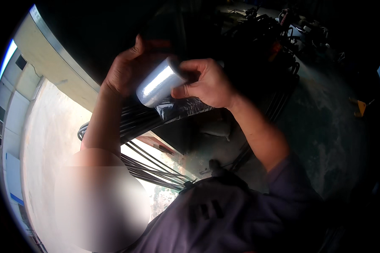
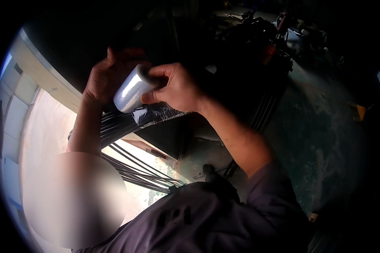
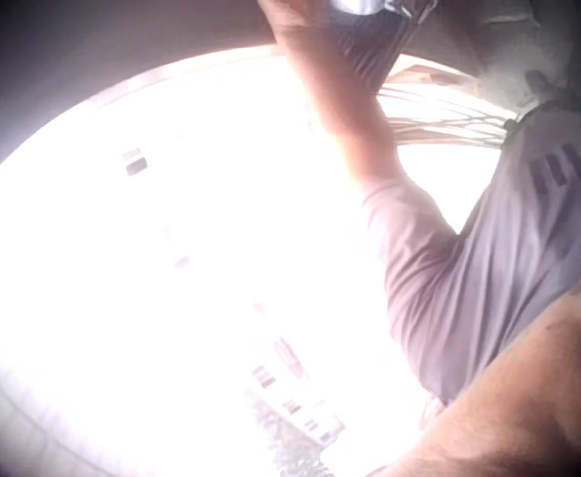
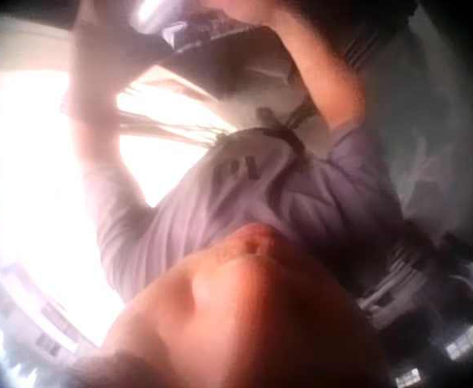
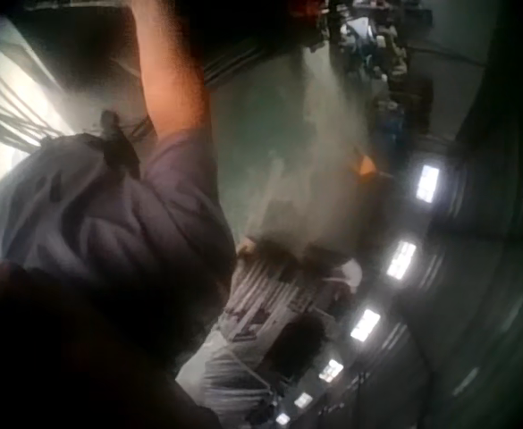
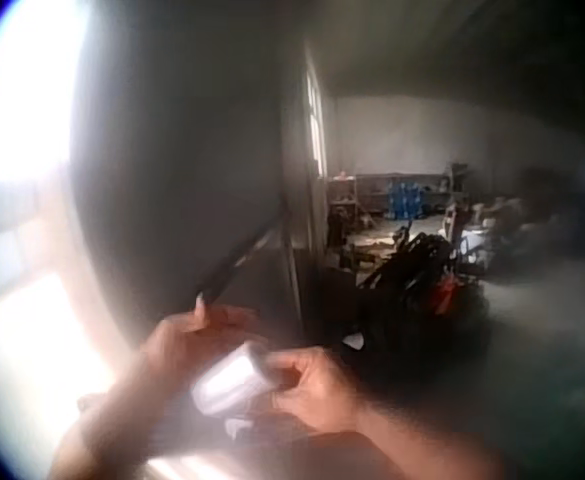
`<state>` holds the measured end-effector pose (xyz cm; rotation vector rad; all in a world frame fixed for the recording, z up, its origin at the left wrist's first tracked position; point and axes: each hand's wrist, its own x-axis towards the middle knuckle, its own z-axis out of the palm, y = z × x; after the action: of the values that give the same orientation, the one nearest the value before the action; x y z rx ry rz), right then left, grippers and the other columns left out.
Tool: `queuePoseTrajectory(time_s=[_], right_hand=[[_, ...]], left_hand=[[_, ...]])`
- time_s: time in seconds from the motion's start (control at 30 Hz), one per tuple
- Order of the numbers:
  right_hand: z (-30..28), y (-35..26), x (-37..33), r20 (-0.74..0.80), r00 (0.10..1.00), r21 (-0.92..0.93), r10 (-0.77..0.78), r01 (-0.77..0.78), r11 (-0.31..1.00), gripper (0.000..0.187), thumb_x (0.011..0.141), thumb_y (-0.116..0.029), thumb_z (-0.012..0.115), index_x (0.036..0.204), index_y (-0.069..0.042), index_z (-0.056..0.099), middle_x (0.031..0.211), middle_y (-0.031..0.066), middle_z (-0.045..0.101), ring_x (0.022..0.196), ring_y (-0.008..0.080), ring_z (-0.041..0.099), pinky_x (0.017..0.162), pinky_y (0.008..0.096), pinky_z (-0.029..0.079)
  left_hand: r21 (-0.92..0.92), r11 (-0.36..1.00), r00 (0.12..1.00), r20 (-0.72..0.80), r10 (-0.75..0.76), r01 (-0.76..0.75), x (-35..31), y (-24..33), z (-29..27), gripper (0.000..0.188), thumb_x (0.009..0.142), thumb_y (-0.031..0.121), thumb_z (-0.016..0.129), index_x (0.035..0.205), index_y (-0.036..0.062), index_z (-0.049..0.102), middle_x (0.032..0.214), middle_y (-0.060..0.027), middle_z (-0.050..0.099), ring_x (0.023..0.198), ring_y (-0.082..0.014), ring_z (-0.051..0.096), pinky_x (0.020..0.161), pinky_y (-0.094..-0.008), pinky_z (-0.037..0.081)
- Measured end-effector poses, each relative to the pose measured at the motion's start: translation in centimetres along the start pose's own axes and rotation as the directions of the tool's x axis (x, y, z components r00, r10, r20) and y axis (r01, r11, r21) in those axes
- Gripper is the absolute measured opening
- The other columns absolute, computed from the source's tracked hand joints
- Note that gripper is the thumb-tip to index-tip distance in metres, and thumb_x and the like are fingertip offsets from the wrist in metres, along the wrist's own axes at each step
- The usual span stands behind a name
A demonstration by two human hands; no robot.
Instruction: The person gathers loose metal frames, aligns them into stacks, and secures the bundles by wrapping them multiple times with clear plastic film.
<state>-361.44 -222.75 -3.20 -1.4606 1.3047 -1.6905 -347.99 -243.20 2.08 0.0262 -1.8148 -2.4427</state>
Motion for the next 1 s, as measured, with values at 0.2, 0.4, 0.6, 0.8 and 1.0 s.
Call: queuePoseTrajectory(time_s=[0.2, 0.4, 0.6, 0.8, 1.0], right_hand=[[-1.2, 1.1, 2.1, -0.103, 0.987, -0.019, 0.120, -0.123, 0.992, 0.036, 0.086, -0.005, 0.090, 0.118, 0.001, 0.076, 0.105, 0.0091, 0.081, 0.094, 0.0167, 0.076, 0.089, 0.0316, 0.061], [1.1, -0.4, 0.0, -0.361, 0.906, -0.575, -0.221, -0.030, 0.818, 0.028, 0.095, -0.007, 0.082, 0.121, -0.003, 0.072, 0.089, 0.0100, 0.078, 0.078, 0.0176, 0.076, 0.069, 0.0298, 0.056], [2.4, 10.3, -12.9, -0.631, 0.774, -0.113, -0.055, -0.021, 0.993, 0.010, 0.104, -0.007, 0.074, 0.105, -0.002, 0.066, 0.081, -0.0027, 0.065, 0.068, 0.0031, 0.053, 0.063, 0.0216, 0.045], [5.1, 17.1, -5.5, -0.521, 0.831, 0.313, 0.195, -0.026, 0.949, 0.032, 0.098, -0.008, 0.079, 0.127, -0.005, 0.066, 0.123, 0.0051, 0.070, 0.115, 0.0173, 0.065, 0.103, 0.0330, 0.051], [6.7, 19.6, -4.4, -0.609, 0.789, 0.285, 0.085, 0.117, 0.951, 0.038, 0.099, -0.012, 0.078, 0.134, -0.005, 0.065, 0.128, 0.0065, 0.070, 0.118, 0.0203, 0.066, 0.105, 0.0366, 0.053]], left_hand=[[0.680, 0.723, 0.990, -0.132, -0.043, 0.122, 0.1, -0.8, -1.1, 0.107, 0.075, 0.068, 0.090, 0.155, 0.0050, 0.056, 0.138, -0.0203, 0.071, 0.132, -0.0315, 0.065, 0.113, -0.0419, 0.049], [0.862, 0.398, 0.942, -0.335, -0.015, 0.313, 0.7, -0.8, -1.1, 0.097, 0.074, 0.041, 0.098, 0.153, 0.0027, 0.058, 0.137, -0.0192, 0.071, 0.131, -0.0295, 0.064, 0.106, -0.0400, 0.052], [0.810, 0.314, 0.858, -0.399, -0.325, 0.496, 2.7, -2.5, -0.1, 0.102, 0.080, 0.051, 0.093, 0.159, 0.0027, 0.050, 0.149, -0.0237, 0.063, 0.137, -0.0356, 0.060, 0.106, -0.0471, 0.054], [0.801, 0.271, 0.806, -0.387, -0.448, 0.535, 3.6, -4.2, -3.0, 0.091, 0.093, 0.054, 0.080, 0.162, 0.0031, 0.047, 0.155, -0.0226, 0.059, 0.140, -0.0336, 0.058, 0.110, -0.0461, 0.051], [0.686, 0.485, 0.817, -0.296, -0.494, 0.542, 5.6, -9.0, -10.4, 0.059, 0.103, 0.030, 0.066, 0.154, 0.0029, 0.057, 0.142, -0.0188, 0.067, 0.125, -0.0272, 0.065, 0.107, -0.0412, 0.051]])
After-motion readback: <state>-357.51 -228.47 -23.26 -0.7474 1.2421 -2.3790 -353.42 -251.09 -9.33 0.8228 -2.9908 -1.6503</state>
